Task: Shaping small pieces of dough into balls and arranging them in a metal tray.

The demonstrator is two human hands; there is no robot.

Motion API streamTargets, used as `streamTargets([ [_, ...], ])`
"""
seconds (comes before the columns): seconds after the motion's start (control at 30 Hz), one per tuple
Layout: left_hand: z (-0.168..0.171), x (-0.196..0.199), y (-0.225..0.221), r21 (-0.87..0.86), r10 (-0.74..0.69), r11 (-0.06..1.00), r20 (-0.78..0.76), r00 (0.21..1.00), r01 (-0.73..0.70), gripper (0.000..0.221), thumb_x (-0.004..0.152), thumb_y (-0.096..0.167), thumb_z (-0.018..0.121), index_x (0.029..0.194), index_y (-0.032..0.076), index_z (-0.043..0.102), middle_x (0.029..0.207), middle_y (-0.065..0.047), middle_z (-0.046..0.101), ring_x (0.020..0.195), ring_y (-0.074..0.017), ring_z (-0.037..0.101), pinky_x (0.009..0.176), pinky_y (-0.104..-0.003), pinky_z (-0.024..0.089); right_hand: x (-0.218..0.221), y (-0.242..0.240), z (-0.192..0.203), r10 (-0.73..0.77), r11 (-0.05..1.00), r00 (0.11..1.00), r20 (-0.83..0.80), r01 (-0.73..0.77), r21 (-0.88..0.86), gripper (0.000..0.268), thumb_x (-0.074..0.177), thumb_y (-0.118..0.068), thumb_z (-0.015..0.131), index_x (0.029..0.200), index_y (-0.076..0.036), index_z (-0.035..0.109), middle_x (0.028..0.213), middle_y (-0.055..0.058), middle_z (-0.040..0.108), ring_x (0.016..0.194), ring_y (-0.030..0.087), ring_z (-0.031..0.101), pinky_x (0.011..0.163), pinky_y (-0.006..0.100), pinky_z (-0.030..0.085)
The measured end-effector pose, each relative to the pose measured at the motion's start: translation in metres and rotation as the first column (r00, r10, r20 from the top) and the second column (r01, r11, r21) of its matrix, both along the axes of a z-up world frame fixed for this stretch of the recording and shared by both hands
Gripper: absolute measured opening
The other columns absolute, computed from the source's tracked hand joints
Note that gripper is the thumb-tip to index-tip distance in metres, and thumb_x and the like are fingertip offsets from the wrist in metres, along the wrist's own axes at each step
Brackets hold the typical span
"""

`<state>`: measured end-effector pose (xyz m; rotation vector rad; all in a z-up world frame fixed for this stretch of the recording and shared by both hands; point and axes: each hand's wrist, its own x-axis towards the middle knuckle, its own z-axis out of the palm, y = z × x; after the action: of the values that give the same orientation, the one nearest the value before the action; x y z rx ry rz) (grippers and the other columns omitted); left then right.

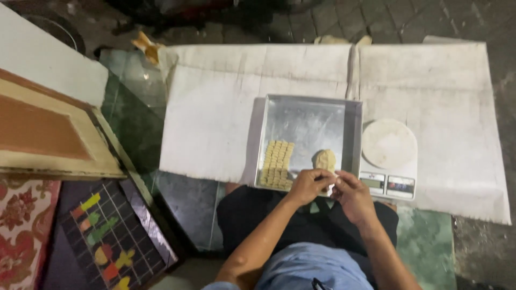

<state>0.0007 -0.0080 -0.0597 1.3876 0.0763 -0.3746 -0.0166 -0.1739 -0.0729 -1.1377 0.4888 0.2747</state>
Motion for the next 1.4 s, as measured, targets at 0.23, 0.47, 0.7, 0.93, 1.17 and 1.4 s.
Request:
streamTargets([
  [0.23,-0.012,0.003,-0.006,-0.217,0.071,0.969,-0.218,0.973,-0.120,0.016,0.091,0.019,0.084,0.092,0.005,0.076,0.072,-0.010,0.070,0.061,-0.0161,0.068,0.056,-0.026,0.061,-0.001,0.020,0.056,0.236,0.787,0.907,0.348,0.032,-0.616,0.024,0.084,-0.005,0.083,0.108,-0.006,0.083,0.083,0.015,0.077,0.076,0.022,0.076,0.067,0.034,0.059],
  [0.47,-0.023,-0.003,-0.010,-0.127,0.091,0.983,-0.305,0.948,-0.135,0.036,0.092,0.041,0.085,0.087,0.007,0.075,0.072,-0.008,0.070,0.066,-0.0167,0.071,0.059,-0.027,0.062,-0.002,0.008,0.038,0.411,0.604,0.810,0.418,0.101,-0.791,0.013,0.087,-0.004,0.077,0.096,-0.013,0.081,0.080,0.008,0.075,0.071,0.027,0.074,0.062,0.035,0.058],
  [0.7,-0.010,-0.014,-0.014,0.048,0.036,0.998,-0.157,0.987,-0.029,0.036,0.103,0.042,0.074,0.100,0.006,0.080,0.086,-0.012,0.076,0.080,-0.0170,0.073,0.069,-0.031,0.063,-0.005,0.002,0.034,0.413,0.573,0.847,0.335,0.045,-0.819,0.015,0.082,0.002,0.078,0.092,-0.009,0.077,0.078,0.010,0.074,0.075,0.029,0.076,0.064,0.039,0.059],
  [0.93,-0.004,-0.015,-0.009,-0.106,0.024,0.993,-0.209,0.978,-0.047,0.046,0.103,0.038,0.069,0.132,0.003,0.067,0.105,-0.012,0.073,0.090,-0.0177,0.071,0.076,-0.028,0.061,0.015,-0.027,0.024,0.386,0.519,0.855,0.345,0.108,-0.848,0.010,0.091,-0.008,0.077,0.101,-0.009,0.077,0.085,0.013,0.074,0.076,0.032,0.073,0.065,0.039,0.058],
  [1.17,0.023,-0.010,0.016,-0.030,0.171,0.983,-0.223,0.960,-0.182,0.038,0.104,0.032,0.064,0.130,0.004,0.068,0.107,-0.013,0.076,0.087,-0.0151,0.072,0.073,-0.024,0.058,0.079,-0.093,0.011,0.318,0.280,0.895,0.314,0.227,-0.933,0.024,0.088,-0.003,0.082,0.111,-0.006,0.077,0.098,0.015,0.075,0.086,0.031,0.074,0.073,0.041,0.060],
  [1.4,0.006,-0.012,0.019,-0.030,0.202,0.977,-0.216,0.955,-0.213,0.038,0.103,0.035,0.065,0.128,0.006,0.070,0.107,-0.012,0.076,0.087,-0.0157,0.073,0.074,-0.026,0.060,0.101,-0.129,-0.009,0.357,-0.004,0.934,0.034,0.038,-0.999,0.024,0.099,-0.022,0.075,0.121,-0.012,0.078,0.106,0.013,0.078,0.090,0.033,0.075,0.078,0.046,0.061],
])
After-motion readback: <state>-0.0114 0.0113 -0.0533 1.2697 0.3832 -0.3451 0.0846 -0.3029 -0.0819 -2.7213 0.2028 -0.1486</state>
